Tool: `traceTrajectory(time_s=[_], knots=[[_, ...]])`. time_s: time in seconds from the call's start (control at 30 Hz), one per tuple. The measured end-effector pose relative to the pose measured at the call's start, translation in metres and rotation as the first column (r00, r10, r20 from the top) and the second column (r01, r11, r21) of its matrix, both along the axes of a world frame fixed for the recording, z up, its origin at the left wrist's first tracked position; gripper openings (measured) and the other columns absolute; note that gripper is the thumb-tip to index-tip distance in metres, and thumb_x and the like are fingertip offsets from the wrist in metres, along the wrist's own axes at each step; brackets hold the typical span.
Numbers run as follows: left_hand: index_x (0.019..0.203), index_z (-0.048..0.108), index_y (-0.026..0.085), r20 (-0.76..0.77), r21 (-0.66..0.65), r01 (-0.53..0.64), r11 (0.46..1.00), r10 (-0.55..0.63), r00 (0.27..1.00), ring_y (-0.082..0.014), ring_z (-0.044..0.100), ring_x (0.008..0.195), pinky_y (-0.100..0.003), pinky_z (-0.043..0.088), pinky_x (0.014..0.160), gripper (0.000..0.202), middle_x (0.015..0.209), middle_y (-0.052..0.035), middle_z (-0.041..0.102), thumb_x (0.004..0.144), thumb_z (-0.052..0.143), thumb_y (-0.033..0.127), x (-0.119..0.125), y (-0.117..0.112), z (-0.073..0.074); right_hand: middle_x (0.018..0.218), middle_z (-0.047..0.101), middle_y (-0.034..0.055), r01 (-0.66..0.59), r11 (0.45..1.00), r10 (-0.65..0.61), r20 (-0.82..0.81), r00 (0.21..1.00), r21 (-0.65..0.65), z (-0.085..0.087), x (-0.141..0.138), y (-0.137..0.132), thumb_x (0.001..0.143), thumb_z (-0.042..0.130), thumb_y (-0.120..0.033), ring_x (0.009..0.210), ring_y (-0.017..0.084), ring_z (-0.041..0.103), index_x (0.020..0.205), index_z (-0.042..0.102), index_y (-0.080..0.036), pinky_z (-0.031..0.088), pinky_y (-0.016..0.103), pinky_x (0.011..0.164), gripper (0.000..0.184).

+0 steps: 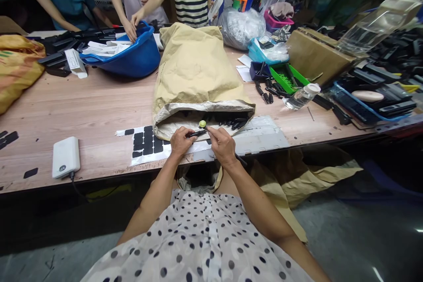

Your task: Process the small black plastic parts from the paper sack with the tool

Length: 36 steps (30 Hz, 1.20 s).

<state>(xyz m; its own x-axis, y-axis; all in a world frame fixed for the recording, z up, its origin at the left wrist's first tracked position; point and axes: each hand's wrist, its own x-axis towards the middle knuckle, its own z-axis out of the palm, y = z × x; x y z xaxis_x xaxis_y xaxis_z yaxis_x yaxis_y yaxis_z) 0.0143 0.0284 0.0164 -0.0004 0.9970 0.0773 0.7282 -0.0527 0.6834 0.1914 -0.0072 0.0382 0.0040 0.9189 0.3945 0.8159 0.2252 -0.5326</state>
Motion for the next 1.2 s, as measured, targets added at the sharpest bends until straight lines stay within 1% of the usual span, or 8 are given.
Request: traceTrajectory(time_s=[0.1,0.27,0.33,0.47,0.67,0.8,1.0,1.2], knots=[[0.088,0.077,0.030,0.004,-0.002,-0.011,1.000,0.011,1.000,-0.0216,0.063,0.095,-0.033,0.050,0.084,0.014,0.091,0.0000,0.069,0.075,0.076,0.024,0.002,-0.001,0.001,0.085,0.067,0.0040,0.004,1.000,-0.004,0.018,1.000,-0.002,0.000,-0.001,-0.001,0.101,0.047,-0.025,0.086,0.018,0.064,0.121,0.075,-0.030,0.048,0.025,0.078,0.036],[0.088,0.077,0.029,-0.004,-0.003,-0.024,1.000,0.024,1.000,-0.0217,0.064,0.096,-0.032,0.050,0.084,0.015,0.091,-0.0002,0.070,0.074,0.076,0.023,0.004,-0.001,0.002,0.085,0.067,0.0036,0.022,0.997,-0.016,0.075,0.997,-0.077,-0.003,-0.001,-0.002,0.098,0.052,-0.022,0.083,0.018,0.063,0.117,0.077,-0.032,0.046,0.025,0.070,0.033],[0.087,0.077,0.029,0.001,-0.004,-0.022,1.000,0.022,1.000,-0.0213,0.064,0.095,-0.032,0.050,0.084,0.015,0.090,0.0000,0.070,0.074,0.077,0.023,0.004,-0.001,0.002,0.085,0.067,0.0033,0.018,0.997,-0.013,0.076,0.997,-0.070,-0.002,-0.002,-0.002,0.098,0.052,-0.023,0.083,0.018,0.063,0.116,0.077,-0.032,0.045,0.025,0.070,0.032],[0.086,0.076,0.029,0.022,-0.008,-0.018,1.000,0.018,1.000,-0.0205,0.063,0.092,-0.032,0.050,0.084,0.015,0.088,0.0010,0.069,0.073,0.077,0.022,0.003,-0.001,0.002,0.088,0.068,0.0035,-0.012,1.000,0.014,0.065,0.998,-0.025,0.001,-0.008,-0.002,0.099,0.050,-0.024,0.085,0.018,0.064,0.120,0.075,-0.032,0.047,0.024,0.074,0.033],[0.084,0.074,0.029,0.019,-0.011,-0.036,0.999,0.037,0.999,-0.0212,0.063,0.093,-0.033,0.050,0.083,0.013,0.088,0.0007,0.069,0.073,0.077,0.024,0.003,0.000,0.002,0.088,0.070,0.0038,-0.034,0.997,0.040,0.084,0.996,-0.065,-0.006,-0.016,-0.001,0.097,0.054,-0.026,0.085,0.019,0.064,0.116,0.076,-0.032,0.047,0.025,0.072,0.029],[0.084,0.075,0.029,0.012,0.002,-0.041,0.999,0.041,0.999,-0.0217,0.063,0.093,-0.033,0.051,0.085,0.015,0.089,0.0003,0.069,0.071,0.078,0.023,0.005,0.000,0.000,0.094,0.071,0.0052,0.020,1.000,-0.020,0.074,0.997,-0.010,-0.010,-0.002,0.008,0.098,0.051,-0.027,0.089,0.020,0.063,0.116,0.076,-0.030,0.048,0.027,0.077,0.030],[0.086,0.076,0.028,-0.014,-0.014,-0.046,0.999,0.046,0.999,-0.0229,0.063,0.093,-0.033,0.050,0.084,0.015,0.088,-0.0006,0.069,0.073,0.075,0.021,0.005,-0.001,0.002,0.090,0.069,0.0072,0.066,0.998,-0.067,0.149,0.987,0.009,-0.022,0.029,0.019,0.094,0.055,-0.023,0.087,0.023,0.058,0.102,0.078,-0.025,0.045,0.032,0.082,0.024],[0.089,0.075,0.029,-0.011,-0.007,-0.017,1.000,0.017,1.000,-0.0232,0.062,0.095,-0.033,0.050,0.084,0.012,0.090,-0.0009,0.068,0.078,0.071,0.027,0.001,-0.001,0.002,0.091,0.065,0.0089,0.067,0.997,-0.074,0.234,0.969,0.041,-0.034,0.036,0.017,0.095,0.053,-0.026,0.088,0.024,0.052,0.102,0.076,-0.022,0.039,0.033,0.080,0.023]])
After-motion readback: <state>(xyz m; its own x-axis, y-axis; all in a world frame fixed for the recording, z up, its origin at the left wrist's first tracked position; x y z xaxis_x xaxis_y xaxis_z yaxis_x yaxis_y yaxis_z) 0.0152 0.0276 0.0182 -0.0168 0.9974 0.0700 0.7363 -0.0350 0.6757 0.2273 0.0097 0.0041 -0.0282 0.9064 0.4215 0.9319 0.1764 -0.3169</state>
